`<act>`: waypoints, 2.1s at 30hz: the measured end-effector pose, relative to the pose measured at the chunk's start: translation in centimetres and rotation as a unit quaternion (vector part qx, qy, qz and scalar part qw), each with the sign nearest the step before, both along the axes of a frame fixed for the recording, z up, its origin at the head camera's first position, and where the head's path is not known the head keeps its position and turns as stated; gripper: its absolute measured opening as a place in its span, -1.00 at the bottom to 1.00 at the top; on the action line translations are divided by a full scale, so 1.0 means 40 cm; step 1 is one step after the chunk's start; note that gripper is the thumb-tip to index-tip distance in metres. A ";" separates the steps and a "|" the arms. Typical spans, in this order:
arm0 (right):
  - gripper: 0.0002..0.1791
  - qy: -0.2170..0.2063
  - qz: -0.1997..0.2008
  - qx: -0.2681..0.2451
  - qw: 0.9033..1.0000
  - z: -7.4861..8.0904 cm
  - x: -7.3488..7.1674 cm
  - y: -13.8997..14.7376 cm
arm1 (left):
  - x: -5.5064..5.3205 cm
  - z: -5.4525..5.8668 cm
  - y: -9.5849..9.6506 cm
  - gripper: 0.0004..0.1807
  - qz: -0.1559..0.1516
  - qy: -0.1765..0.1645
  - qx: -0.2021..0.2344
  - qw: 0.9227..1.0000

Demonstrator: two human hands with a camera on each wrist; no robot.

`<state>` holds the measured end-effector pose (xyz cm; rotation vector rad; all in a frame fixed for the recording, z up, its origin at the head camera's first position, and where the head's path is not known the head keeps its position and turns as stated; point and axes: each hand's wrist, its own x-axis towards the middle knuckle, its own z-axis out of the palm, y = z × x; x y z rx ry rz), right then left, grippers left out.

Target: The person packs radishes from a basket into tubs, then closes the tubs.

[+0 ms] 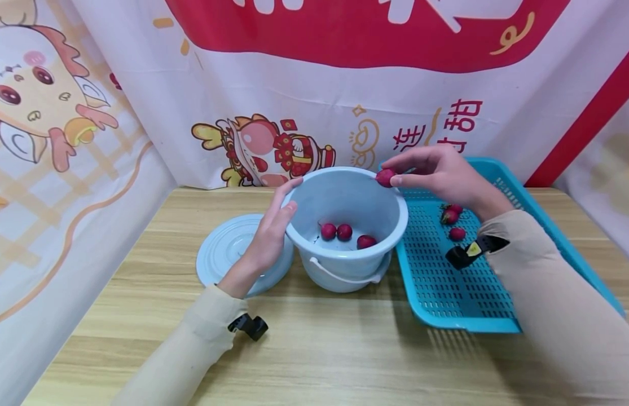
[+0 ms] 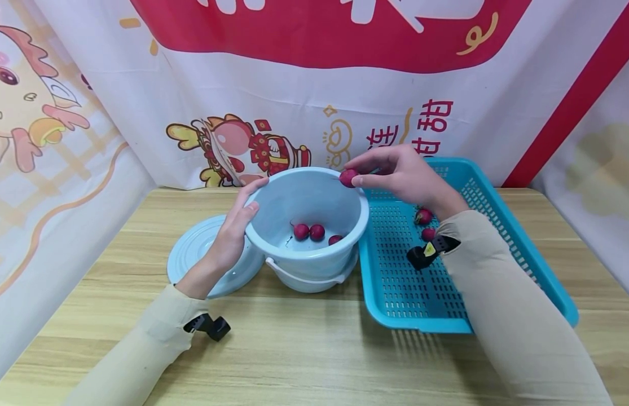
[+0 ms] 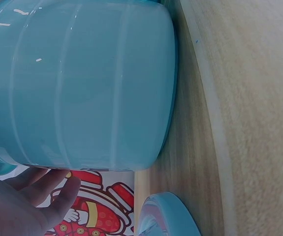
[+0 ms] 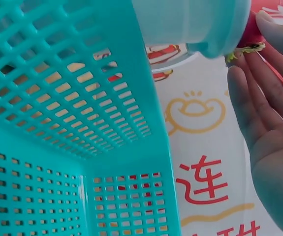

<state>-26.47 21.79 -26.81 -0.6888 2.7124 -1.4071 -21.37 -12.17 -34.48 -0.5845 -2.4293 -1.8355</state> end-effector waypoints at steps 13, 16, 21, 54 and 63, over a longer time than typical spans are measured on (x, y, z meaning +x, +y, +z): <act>-0.55 0.015 0.032 0.007 0.999 0.001 0.024 -0.055 | 0.001 0.000 0.000 -0.40 0.000 0.000 0.001 1.000; -0.55 0.019 0.036 0.019 0.999 -0.003 0.026 -0.068 | 0.001 0.000 0.000 -0.40 0.000 -0.001 0.001 1.000; -0.59 0.024 0.048 0.045 0.998 -0.011 0.029 -0.093 | 0.001 0.000 0.001 -0.39 -0.001 0.000 0.002 1.000; -0.66 0.038 0.093 0.104 0.989 -0.038 0.051 -0.139 | 0.000 -0.003 0.000 -0.40 -0.004 0.000 0.004 1.000; -0.66 0.048 0.098 0.113 0.988 -0.036 0.050 -0.140 | -0.001 -0.001 -0.001 -0.41 -0.004 0.002 0.004 1.000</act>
